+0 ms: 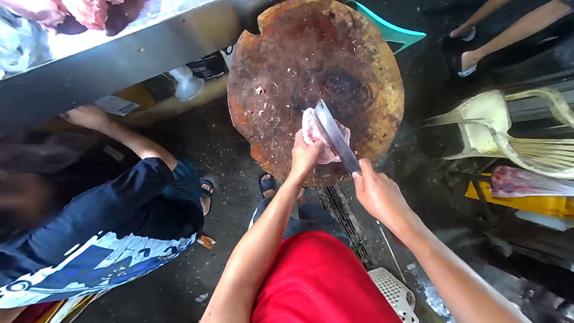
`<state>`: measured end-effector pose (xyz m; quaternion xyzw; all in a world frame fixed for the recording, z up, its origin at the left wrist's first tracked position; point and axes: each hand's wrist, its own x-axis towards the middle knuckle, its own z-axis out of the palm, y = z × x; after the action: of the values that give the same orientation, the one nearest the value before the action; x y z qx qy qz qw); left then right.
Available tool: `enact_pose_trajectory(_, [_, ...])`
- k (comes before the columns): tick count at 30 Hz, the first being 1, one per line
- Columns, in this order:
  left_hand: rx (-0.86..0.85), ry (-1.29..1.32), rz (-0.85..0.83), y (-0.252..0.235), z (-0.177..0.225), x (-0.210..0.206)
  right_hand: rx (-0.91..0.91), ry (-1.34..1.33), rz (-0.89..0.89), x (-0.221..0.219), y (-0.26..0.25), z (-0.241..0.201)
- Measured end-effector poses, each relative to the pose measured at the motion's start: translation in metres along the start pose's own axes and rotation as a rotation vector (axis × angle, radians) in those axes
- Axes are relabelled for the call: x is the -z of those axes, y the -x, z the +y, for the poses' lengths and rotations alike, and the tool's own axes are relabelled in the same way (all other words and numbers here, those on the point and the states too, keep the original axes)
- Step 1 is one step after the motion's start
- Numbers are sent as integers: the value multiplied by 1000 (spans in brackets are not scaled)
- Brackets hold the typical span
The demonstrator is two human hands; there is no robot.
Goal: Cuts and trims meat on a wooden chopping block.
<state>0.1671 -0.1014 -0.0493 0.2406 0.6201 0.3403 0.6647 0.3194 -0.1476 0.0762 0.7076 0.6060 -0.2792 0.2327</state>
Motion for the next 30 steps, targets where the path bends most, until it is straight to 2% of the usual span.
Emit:
enact_pose_trajectory(4, [28,49,27,-2,2,1,-1,-18,10,-9,32,24])
enact_pose_trajectory(7, [28,20,30,0,0,-1,-10,1,10,-12,38,26])
enact_pose_trajectory(14, [-32,58,8,4,-8,-5,-32,-58,-76,-4,20,11])
enact_pose_trajectory(17, [-18,35,-1,6,-8,-5,-29,-67,-70,-5,14,4])
enact_pose_trajectory(22, [-8,12,-21,10,-11,-8,-33,-164,-17,-11,-30,-5])
enact_pose_trajectory(26, [9,134,18,4,-9,-9,-4,-223,-10,-19,-33,14])
enact_pose_trajectory(30, [0,189,13,-4,-16,-5,-35,-256,-44,-42,-12,51])
